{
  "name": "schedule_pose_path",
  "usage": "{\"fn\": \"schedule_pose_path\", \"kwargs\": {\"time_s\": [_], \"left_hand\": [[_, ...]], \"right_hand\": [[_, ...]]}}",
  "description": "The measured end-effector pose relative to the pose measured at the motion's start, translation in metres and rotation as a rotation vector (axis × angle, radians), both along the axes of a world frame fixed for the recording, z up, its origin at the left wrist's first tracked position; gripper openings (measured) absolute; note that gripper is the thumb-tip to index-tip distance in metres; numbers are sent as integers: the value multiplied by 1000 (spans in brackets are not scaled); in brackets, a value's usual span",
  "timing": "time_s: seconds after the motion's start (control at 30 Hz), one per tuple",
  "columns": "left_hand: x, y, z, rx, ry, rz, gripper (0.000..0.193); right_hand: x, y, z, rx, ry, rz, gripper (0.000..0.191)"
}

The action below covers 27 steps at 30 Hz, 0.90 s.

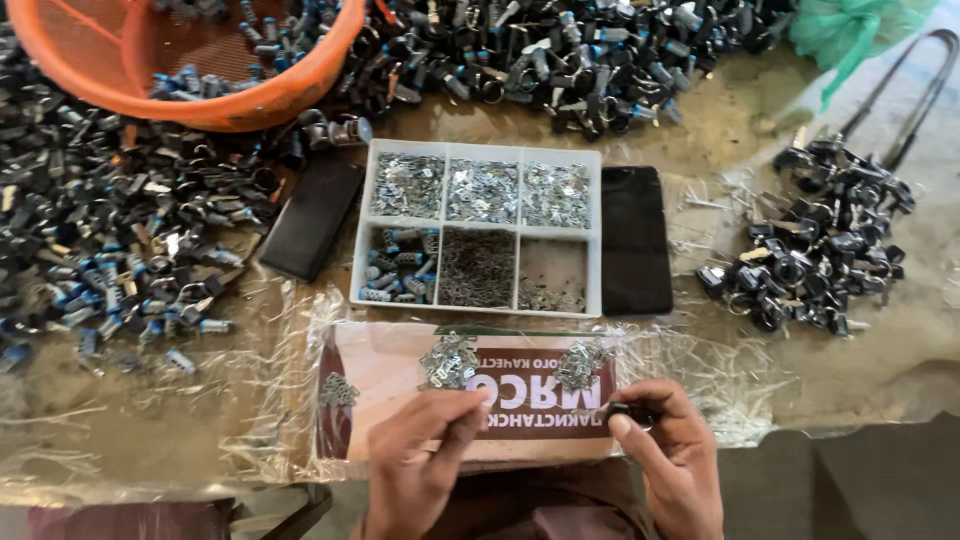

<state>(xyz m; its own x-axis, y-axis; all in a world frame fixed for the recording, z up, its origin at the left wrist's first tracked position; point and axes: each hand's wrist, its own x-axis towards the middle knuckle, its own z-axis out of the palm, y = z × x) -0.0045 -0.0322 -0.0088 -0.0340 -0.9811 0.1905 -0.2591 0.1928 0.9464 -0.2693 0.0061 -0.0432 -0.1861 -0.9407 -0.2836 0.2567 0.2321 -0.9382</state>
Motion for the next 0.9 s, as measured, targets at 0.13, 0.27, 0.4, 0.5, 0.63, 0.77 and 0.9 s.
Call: {"fn": "schedule_pose_path", "kwargs": {"time_s": [0.13, 0.27, 0.4, 0.5, 0.63, 0.77, 0.9], "left_hand": [[15, -14, 8, -15, -84, 63, 16], [38, -27, 34, -105, -249, 136, 17], [62, -51, 57, -198, -449, 121, 17], [75, -72, 64, -281, -545, 113, 15], [85, -107, 61, -320, -732, 57, 17], [77, -143, 48, -338, -875, -84, 19], [60, -169, 36, -249, -1166, -192, 12]], "right_hand": [[-16, -2, 9, 41, 281, -131, 24], [-40, -16, 9, -20, 724, -256, 22], [-56, -38, -10, -209, 827, -230, 15], [-60, -49, -27, -281, 1037, -176, 14], [-52, -50, -41, -434, 1390, -166, 17], [-44, -51, -37, -444, 1410, -201, 20], [-38, -55, -24, -467, 1366, -253, 22]]}}
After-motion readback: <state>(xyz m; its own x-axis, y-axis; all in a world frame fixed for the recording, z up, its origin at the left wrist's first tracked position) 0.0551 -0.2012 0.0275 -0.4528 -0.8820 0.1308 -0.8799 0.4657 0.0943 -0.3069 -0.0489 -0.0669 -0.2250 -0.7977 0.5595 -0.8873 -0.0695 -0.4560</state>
